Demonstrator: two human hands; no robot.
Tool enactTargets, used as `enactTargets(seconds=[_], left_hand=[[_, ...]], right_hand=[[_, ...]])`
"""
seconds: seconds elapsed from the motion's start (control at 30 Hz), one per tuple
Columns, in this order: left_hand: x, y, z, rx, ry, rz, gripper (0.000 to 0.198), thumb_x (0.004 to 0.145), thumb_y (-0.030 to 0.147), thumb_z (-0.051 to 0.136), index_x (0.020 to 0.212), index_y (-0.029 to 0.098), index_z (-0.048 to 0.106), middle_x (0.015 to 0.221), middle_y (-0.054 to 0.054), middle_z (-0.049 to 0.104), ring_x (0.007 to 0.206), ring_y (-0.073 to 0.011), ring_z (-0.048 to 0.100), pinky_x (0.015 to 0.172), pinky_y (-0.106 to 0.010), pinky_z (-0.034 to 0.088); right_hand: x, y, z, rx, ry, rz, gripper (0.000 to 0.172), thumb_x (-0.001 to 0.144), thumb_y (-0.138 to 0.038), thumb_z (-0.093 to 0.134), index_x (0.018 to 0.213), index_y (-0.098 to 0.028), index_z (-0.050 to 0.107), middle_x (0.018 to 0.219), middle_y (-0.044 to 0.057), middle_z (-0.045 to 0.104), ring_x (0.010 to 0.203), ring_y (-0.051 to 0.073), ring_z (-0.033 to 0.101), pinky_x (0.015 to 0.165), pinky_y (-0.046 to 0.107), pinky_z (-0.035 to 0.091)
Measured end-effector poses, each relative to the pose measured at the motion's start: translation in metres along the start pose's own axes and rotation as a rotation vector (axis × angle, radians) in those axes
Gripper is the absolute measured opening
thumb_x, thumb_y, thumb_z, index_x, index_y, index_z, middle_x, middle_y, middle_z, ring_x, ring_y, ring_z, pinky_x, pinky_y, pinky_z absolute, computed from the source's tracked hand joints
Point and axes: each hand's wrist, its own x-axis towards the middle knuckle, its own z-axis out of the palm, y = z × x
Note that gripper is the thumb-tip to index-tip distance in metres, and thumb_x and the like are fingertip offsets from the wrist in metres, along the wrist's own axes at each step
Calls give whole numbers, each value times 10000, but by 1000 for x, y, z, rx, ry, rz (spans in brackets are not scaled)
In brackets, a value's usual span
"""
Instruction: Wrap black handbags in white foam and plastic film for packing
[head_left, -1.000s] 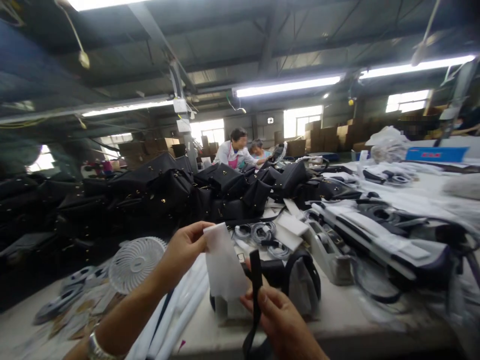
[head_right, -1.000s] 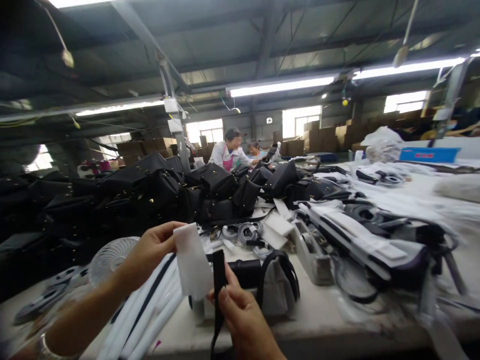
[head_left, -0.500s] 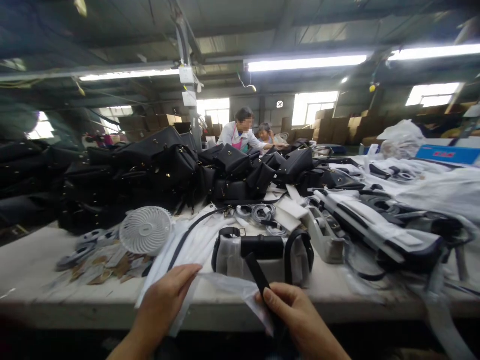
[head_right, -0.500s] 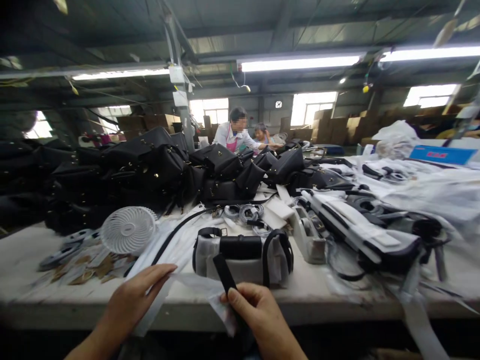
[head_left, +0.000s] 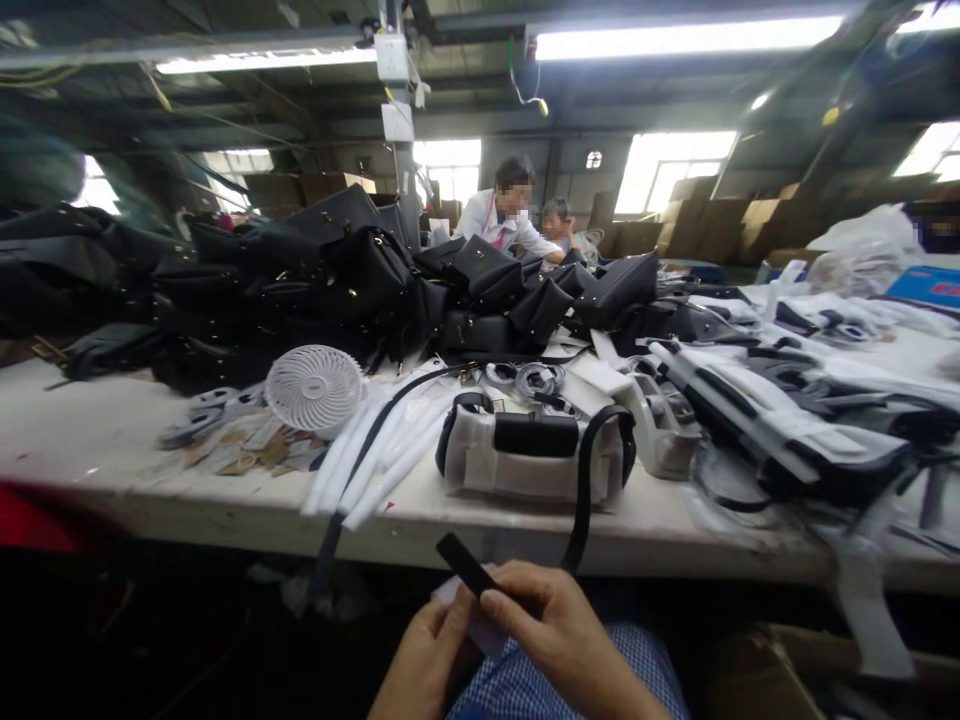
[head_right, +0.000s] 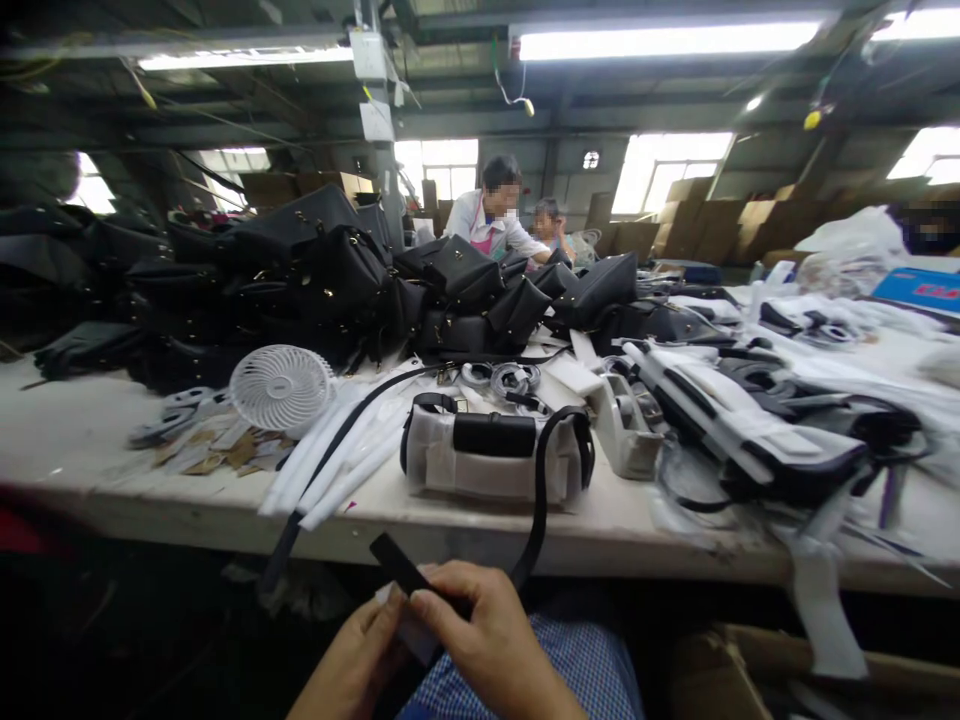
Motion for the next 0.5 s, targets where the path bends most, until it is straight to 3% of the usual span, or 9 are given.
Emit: enactTargets(seconds=[0.1,0.2,0.37,0.5], left_hand=[[2,11,-3,-15,65,39,476,720,532,768,1031,172,754,1093,-121,729,1074,-303,644,994,-392,472],[5,19,-11,-53,136,29,423,722,459,796,1028,171,751,1062,-109,741,1038,-270,666,924,-332,516],[15,30,-20,-152,291,12,459,594,351,903,975,146,750,981,-106,756,902,-227,709,806,-276,573],[24,37,-23,-190,315,83,325,677,247,861,957,139,736,941,-88,756,795,-171,712,732,-239,589]], right_hand=[[-4,2,-2,24,30,-24,221,903,-354,621,873,-213,789,1031,70,730,1015,217,649,916,288,475],[-7,6,-7,45,120,6,262,891,-405,624,840,-202,780,1230,97,655,1141,241,605,890,266,497],[-18,16,-7,43,173,110,396,886,-527,578,829,-176,752,759,67,728,687,182,676,647,240,521],[-24,19,-2,-51,189,87,430,878,-549,567,685,-196,721,649,38,704,530,155,634,563,234,492]])
